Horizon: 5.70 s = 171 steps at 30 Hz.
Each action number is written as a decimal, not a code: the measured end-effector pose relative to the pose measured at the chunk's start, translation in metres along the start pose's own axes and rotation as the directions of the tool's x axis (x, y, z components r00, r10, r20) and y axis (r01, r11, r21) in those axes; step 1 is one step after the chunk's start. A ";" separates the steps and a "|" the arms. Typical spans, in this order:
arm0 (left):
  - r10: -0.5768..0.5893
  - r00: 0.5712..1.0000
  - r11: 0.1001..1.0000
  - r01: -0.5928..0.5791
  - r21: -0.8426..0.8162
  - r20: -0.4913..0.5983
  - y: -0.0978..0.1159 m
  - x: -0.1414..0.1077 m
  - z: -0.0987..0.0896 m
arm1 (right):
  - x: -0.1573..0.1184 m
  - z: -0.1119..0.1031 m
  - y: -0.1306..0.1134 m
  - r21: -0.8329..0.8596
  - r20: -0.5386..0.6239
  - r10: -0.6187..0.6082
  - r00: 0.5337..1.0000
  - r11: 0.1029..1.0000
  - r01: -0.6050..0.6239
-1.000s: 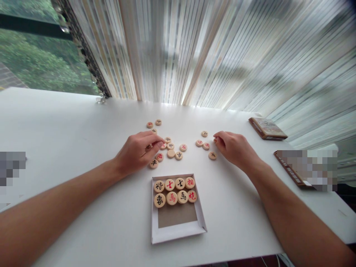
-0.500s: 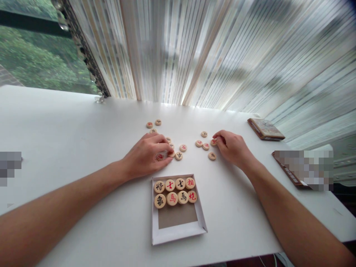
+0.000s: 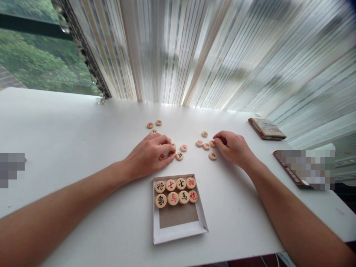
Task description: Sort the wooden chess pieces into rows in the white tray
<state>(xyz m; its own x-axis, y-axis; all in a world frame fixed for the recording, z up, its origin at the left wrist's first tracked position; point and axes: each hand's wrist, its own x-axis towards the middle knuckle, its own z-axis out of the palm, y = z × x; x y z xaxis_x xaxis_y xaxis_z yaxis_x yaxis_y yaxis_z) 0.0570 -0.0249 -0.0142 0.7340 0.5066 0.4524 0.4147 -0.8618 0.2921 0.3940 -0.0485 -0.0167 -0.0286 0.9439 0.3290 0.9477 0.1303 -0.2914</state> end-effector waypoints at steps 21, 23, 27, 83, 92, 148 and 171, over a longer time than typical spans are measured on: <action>-0.139 0.988 0.990 0.138 -0.021 -0.063 -0.001 0.002 -0.007 | -0.001 0.000 0.002 0.020 0.017 -0.010 1.000 1.000 0.010; -0.194 0.979 0.980 0.191 -0.055 -0.054 0.000 0.003 -0.013 | -0.001 0.000 0.002 0.018 0.013 -0.008 1.000 1.000 0.007; -0.267 0.963 0.960 0.270 -0.072 0.044 0.005 0.005 -0.026 | -0.001 -0.001 0.002 0.016 -0.029 0.026 0.999 1.000 -0.025; -0.635 0.773 0.239 0.195 -0.951 -0.001 0.022 0.004 -0.007 | 0.000 0.020 -0.139 0.932 0.348 -0.002 0.937 0.106 -0.346; -0.643 0.766 0.227 0.178 -0.957 -0.010 0.022 0.003 -0.005 | -0.001 0.022 -0.139 0.939 0.338 0.001 0.941 0.070 -0.337; -0.446 0.862 0.569 0.064 -0.820 -0.242 0.025 -0.005 -0.001 | 0.001 0.006 -0.144 0.911 0.409 -0.053 0.911 0.087 -0.404; -0.575 0.781 0.491 0.089 -0.866 -0.245 0.024 -0.004 0.001 | 0.000 0.013 -0.139 0.964 0.237 -0.005 0.972 0.124 -0.234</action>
<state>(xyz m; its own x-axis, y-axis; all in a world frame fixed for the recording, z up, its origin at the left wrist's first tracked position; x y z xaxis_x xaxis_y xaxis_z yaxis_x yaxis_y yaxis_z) 0.0648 -0.0476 -0.0099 0.2027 0.8973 0.3921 -0.1964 -0.3550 0.9140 0.2582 -0.0625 0.0121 -0.1077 0.9883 0.1084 -0.1819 0.0876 -0.9794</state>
